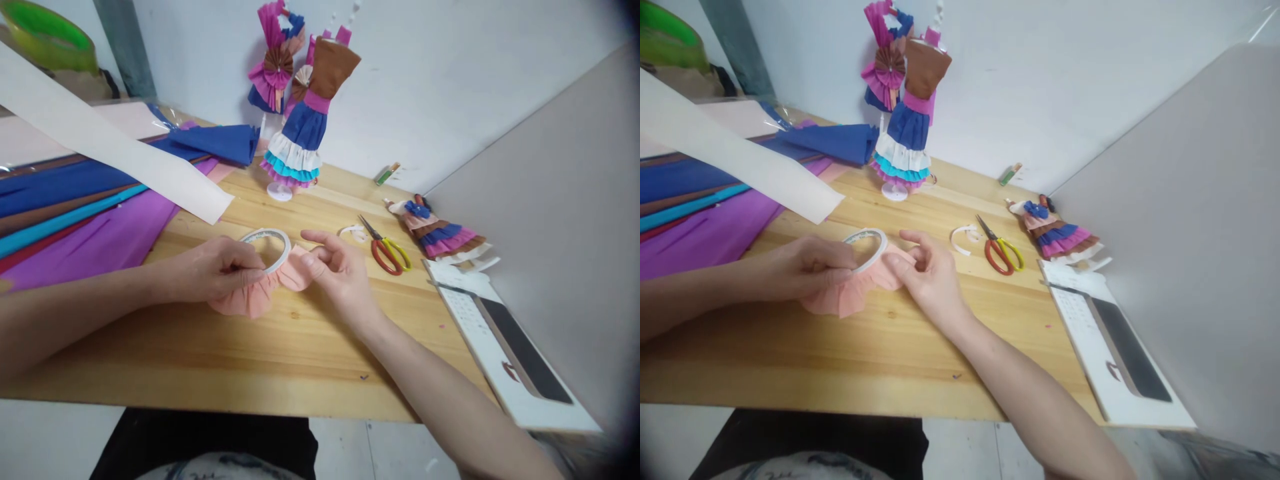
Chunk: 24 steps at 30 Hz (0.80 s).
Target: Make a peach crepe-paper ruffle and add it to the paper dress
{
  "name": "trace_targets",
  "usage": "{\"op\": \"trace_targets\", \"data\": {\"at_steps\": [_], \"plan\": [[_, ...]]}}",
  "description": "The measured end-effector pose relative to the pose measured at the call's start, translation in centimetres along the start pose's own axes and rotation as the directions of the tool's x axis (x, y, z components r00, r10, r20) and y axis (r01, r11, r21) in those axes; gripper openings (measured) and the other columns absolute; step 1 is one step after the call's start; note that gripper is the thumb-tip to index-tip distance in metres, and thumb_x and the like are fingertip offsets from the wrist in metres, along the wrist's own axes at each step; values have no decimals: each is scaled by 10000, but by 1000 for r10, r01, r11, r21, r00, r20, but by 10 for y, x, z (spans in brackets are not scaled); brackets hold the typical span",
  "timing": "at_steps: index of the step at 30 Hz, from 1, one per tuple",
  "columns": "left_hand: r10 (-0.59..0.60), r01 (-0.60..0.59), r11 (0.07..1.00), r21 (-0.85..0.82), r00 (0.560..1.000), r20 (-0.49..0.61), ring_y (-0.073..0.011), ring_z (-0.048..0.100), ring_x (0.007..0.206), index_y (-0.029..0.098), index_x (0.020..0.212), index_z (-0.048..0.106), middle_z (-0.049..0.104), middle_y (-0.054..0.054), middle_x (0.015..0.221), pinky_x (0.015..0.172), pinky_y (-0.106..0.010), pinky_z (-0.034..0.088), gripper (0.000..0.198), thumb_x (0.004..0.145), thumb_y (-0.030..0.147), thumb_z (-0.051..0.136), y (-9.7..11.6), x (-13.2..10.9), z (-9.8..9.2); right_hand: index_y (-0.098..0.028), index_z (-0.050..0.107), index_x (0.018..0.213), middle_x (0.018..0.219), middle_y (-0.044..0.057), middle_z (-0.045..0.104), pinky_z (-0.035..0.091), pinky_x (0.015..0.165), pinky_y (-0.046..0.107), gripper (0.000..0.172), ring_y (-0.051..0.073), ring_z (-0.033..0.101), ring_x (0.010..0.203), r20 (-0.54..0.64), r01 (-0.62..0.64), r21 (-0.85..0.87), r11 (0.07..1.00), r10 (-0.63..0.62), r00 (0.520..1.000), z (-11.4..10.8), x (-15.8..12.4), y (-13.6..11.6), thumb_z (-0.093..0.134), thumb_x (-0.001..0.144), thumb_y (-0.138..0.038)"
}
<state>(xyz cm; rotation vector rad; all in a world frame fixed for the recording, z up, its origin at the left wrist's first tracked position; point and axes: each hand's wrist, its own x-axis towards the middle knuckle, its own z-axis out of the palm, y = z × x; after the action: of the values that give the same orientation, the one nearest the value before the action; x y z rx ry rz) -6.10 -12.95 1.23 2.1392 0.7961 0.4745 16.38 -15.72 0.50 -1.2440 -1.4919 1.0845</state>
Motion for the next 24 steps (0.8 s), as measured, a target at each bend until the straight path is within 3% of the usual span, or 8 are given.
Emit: {"op": "trace_targets", "data": {"at_steps": [4, 6, 14, 19, 24], "plan": [[27, -27, 1000, 9, 1000, 13, -97, 473, 578, 164, 593, 472, 491, 23, 610, 546, -206, 366, 358, 908, 333, 472, 0, 0, 1, -185, 597, 698, 610, -33, 550, 356, 520, 247, 339, 93, 469, 543, 97, -104, 117, 988, 93, 991, -2, 4, 5, 793, 666, -459], [20, -21, 1000, 11, 1000, 12, -95, 461, 563, 165, 589, 475, 480, 26, 597, 534, -206, 357, 358, 909, 325, 473, 1, 0, 0, -188, 547, 637, 572, -57, 487, 322, 508, 237, 344, 76, 414, 518, 95, -100, 129, 987, 88, 992, -1, 4, 6, 796, 663, -423], [40, -40, 999, 2, 999, 36, -90, 453, 547, 165, 580, 459, 457, 33, 574, 520, -197, 350, 366, 912, 319, 468, 2, 2, -1, -186, 593, 719, 607, -39, 556, 389, 539, 245, 166, 95, 474, 549, 126, 60, 25, 998, -63, 990, -1, 2, 0, 712, 730, -300], [4, -3, 1000, -19, 999, 33, -92, 454, 549, 158, 627, 527, 474, 37, 570, 517, -193, 348, 337, 913, 329, 476, 2, 1, -1, -194, 582, 679, 605, -23, 574, 403, 538, 251, 174, 100, 489, 547, 161, 92, 7, 996, -92, 983, 1, -1, -2, 686, 764, -305], [38, -38, 999, -1, 999, 31, -89, 455, 560, 162, 594, 486, 472, 32, 580, 532, -194, 357, 359, 913, 326, 474, 2, 2, -2, -196, 567, 641, 566, -33, 537, 364, 507, 241, 240, 95, 451, 528, 105, 91, -16, 996, -89, 991, 1, -2, -3, 711, 750, -355]]}}
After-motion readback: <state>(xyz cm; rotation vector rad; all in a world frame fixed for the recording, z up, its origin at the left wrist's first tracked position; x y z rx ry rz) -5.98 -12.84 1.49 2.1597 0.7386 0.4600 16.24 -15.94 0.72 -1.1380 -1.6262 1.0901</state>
